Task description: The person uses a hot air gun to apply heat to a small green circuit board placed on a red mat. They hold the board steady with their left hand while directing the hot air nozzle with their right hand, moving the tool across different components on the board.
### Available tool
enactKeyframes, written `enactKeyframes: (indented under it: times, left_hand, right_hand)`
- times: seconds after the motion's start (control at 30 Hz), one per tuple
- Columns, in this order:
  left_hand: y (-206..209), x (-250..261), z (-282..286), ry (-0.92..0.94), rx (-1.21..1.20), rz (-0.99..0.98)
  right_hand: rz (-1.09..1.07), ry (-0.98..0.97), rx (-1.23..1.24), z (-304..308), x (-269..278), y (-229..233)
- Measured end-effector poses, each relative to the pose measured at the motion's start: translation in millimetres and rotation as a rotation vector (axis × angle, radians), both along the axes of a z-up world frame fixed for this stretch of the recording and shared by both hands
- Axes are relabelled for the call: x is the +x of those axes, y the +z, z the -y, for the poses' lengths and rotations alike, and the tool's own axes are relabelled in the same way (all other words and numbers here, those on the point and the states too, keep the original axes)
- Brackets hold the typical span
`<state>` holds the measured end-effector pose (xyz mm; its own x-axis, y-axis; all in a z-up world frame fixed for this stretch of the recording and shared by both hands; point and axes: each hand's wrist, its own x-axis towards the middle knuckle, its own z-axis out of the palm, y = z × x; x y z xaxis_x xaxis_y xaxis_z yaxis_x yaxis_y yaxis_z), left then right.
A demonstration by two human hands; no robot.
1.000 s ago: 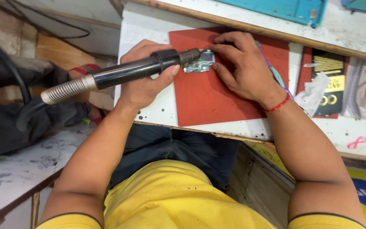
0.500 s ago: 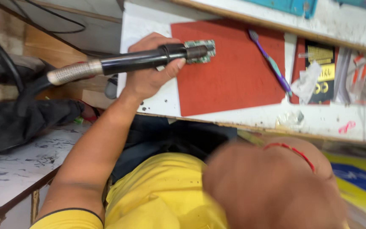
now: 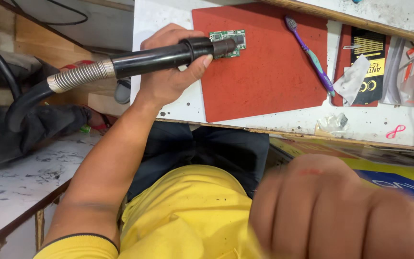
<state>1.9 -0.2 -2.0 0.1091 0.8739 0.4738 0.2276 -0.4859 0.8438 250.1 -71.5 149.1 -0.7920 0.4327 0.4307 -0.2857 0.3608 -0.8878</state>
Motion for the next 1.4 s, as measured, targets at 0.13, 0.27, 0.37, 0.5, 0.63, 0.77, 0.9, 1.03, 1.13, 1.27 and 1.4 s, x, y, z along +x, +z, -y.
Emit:
enactKeyframes:
  times: [0.13, 0.27, 0.37, 0.5, 0.63, 0.77, 0.9, 1.03, 1.13, 1.27, 1.4]
  left_hand:
    - [-1.2, -0.8, 3.1, 0.092, -0.052, 0.046]
    - [1.1, -0.3, 1.3, 0.127, -0.039, 0.016]
    - [0.3, 0.2, -1.6, 0.113, -0.059, 0.028]
    - [-4.3, 1.5, -0.7, -0.009, -0.001, 0.041]
    - [3.9, 0.2, -2.9, 0.082, -0.062, 0.001]
    - [1.6, 4.2, 2.6, 0.099, -0.089, -0.008]
    - [-0.3, 3.4, 0.2, -0.015, -0.045, 0.012]
    - [-3.1, 3.0, 2.8, 0.096, -0.094, -0.016]
    - [-5.2, 4.1, -0.3, 0.054, -0.077, -0.015]
    - [-2.4, 1.5, 2.2, 0.094, -0.045, 0.005]
    - [0.1, 2.9, 2.9, -0.021, -0.027, -0.040]
  right_hand:
    - [0.792, -0.804, 0.901, -50.3, 8.5, -4.6]
    - [0.936, -0.571, 0.511, -131.3, 17.0, -41.2]
    - [0.898, -0.498, 0.380, -140.2, 22.0, -71.6]
    - [0.888, -0.554, 0.351, -135.2, 12.4, -98.1]
    - [0.843, -0.582, 0.345, -134.4, 8.6, -99.4]
    - [0.791, -0.543, 0.370, -130.7, 10.8, -101.7]
    - [0.831, -0.546, 0.356, -132.3, 9.7, -98.9]
    - [0.834, -0.538, 0.361, -131.4, 8.8, -97.9]
    - [0.834, -0.540, 0.382, -131.3, 10.6, -97.6]
    - [0.830, -0.538, 0.377, -130.6, 10.1, -97.8]
    - [0.812, -0.550, 0.409, -129.7, 11.2, -98.3]
